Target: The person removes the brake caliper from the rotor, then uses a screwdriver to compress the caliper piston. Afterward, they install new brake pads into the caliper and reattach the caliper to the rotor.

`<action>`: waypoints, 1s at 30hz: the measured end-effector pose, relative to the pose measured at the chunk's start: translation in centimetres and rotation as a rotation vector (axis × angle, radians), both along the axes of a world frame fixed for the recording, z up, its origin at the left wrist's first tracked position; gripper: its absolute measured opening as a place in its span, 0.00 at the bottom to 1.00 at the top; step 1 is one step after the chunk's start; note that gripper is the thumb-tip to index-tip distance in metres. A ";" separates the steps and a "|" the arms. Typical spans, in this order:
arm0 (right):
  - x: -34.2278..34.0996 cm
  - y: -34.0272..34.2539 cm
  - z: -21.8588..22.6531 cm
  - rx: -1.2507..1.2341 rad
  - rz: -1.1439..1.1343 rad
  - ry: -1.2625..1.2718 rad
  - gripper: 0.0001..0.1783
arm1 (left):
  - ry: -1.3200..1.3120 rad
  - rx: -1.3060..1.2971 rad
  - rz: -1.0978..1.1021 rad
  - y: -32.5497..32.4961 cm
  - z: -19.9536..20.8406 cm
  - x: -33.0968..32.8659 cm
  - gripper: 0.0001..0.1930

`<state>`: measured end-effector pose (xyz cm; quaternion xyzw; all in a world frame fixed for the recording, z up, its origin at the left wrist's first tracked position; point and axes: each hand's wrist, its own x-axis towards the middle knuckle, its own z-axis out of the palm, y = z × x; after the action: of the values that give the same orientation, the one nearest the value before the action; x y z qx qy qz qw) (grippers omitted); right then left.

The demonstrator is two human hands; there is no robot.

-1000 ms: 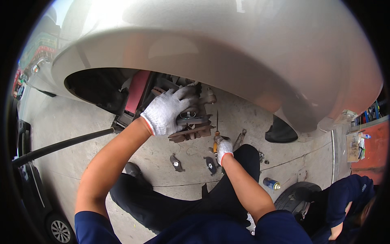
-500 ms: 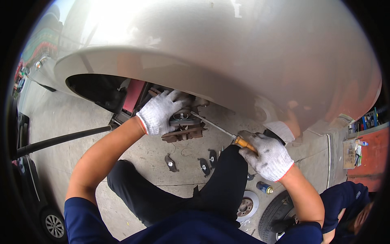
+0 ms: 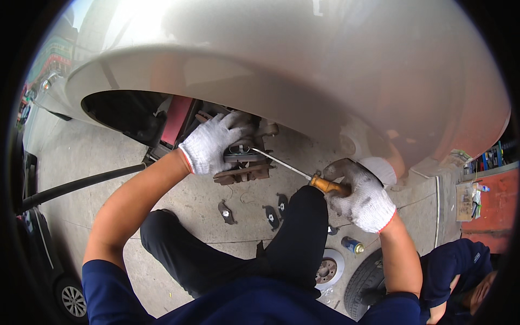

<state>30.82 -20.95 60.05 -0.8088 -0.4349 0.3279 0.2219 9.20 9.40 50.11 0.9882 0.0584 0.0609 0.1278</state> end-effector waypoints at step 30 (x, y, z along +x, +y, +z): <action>2.7 -1.4 -3.9 -0.065 -0.027 0.361 0.19 | 0.188 0.080 -0.259 1.3 1.6 0.8 0.45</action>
<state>33.50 -22.31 56.14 -0.7493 -0.3664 0.4786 0.2743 10.01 10.74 51.72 0.9931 -0.0600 -0.0467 0.0890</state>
